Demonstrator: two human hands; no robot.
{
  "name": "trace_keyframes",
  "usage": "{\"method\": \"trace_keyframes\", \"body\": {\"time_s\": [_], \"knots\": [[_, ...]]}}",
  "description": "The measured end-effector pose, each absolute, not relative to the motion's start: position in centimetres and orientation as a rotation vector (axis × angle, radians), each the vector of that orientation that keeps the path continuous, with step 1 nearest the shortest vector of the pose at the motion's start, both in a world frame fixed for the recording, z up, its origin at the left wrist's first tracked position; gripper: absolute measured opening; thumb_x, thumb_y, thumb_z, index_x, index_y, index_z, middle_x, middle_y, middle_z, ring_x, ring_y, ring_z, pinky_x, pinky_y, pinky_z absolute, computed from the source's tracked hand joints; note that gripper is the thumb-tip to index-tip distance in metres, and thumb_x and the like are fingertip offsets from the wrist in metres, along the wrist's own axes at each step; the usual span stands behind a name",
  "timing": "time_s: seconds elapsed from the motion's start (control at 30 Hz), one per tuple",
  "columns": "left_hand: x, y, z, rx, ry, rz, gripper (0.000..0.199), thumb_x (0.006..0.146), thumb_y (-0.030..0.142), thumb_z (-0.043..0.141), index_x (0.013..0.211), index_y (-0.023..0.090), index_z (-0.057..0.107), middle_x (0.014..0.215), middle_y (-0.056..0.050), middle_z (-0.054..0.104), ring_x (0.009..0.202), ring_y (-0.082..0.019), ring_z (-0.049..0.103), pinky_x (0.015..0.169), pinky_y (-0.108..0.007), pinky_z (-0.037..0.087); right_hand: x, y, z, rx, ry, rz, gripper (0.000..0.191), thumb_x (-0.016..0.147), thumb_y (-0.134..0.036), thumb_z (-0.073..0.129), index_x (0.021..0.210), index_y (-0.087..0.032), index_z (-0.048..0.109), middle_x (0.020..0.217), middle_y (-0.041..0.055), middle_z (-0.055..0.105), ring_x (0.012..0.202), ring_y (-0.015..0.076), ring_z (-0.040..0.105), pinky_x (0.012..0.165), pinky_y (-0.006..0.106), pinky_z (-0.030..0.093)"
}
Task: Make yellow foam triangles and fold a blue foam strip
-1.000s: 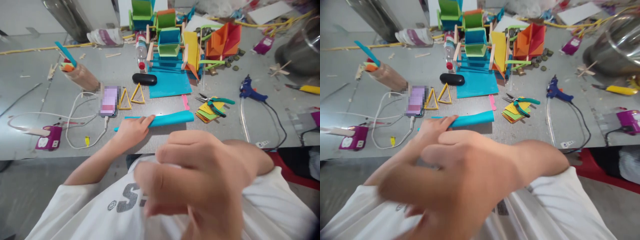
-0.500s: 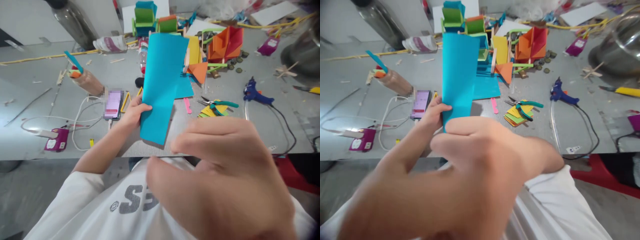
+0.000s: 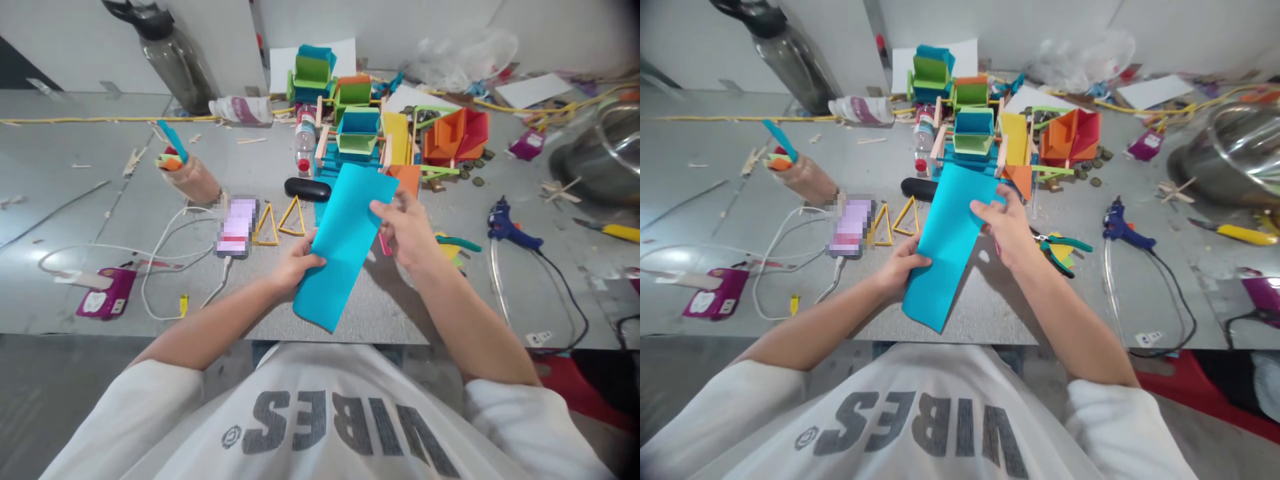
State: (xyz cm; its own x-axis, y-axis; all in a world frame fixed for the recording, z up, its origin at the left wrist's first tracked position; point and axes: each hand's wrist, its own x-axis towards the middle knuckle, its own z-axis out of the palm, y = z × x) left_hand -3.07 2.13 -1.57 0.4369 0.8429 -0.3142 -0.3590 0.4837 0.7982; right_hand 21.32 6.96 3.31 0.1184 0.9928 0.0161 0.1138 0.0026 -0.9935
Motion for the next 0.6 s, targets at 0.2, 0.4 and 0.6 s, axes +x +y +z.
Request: {"method": "trace_keyframes", "body": {"time_s": [0.2, 0.4, 0.6], "knots": [[-3.1, 2.2, -2.3, 0.788, 0.766, 0.705, 0.074, 0.073, 0.033, 0.100, 0.141, 0.025, 0.071, 0.123, -0.011, 0.085, 0.100, -0.028, 0.084, 0.088, -0.042, 0.067, 21.2, 5.8, 1.0, -1.358, -0.858, 1.408, 0.056, 0.052, -0.055, 0.109, 0.083, -0.025, 0.074, 0.078, 0.0020, 0.077, 0.068, 0.0204, 0.068, 0.063, 0.037, 0.061], [-3.1, 2.0, -2.2, 0.850, 0.729, 0.693, 0.075, 0.084, 0.052, 0.098, 0.146, 0.029, 0.063, 0.121, -0.008, 0.079, 0.091, -0.019, 0.082, 0.083, -0.035, 0.067, 23.0, 6.2, 1.5, -1.401, -0.924, 1.496, 0.056, 0.054, -0.057, 0.109, 0.086, -0.023, 0.077, 0.082, 0.0051, 0.082, 0.068, 0.0231, 0.072, 0.064, 0.039, 0.062], [-2.7, 1.7, -2.5, 0.896, 0.881, 0.963, 0.081, 0.085, 0.060, 0.096, 0.148, 0.030, 0.054, 0.109, -0.003, 0.077, 0.079, -0.014, 0.073, 0.070, -0.029, 0.060, 20.9, 4.3, 1.4, -1.368, -1.235, 1.659, 0.057, 0.052, -0.054, 0.111, 0.078, -0.020, 0.074, 0.077, 0.0029, 0.079, 0.066, 0.0181, 0.068, 0.062, 0.033, 0.057]]}}
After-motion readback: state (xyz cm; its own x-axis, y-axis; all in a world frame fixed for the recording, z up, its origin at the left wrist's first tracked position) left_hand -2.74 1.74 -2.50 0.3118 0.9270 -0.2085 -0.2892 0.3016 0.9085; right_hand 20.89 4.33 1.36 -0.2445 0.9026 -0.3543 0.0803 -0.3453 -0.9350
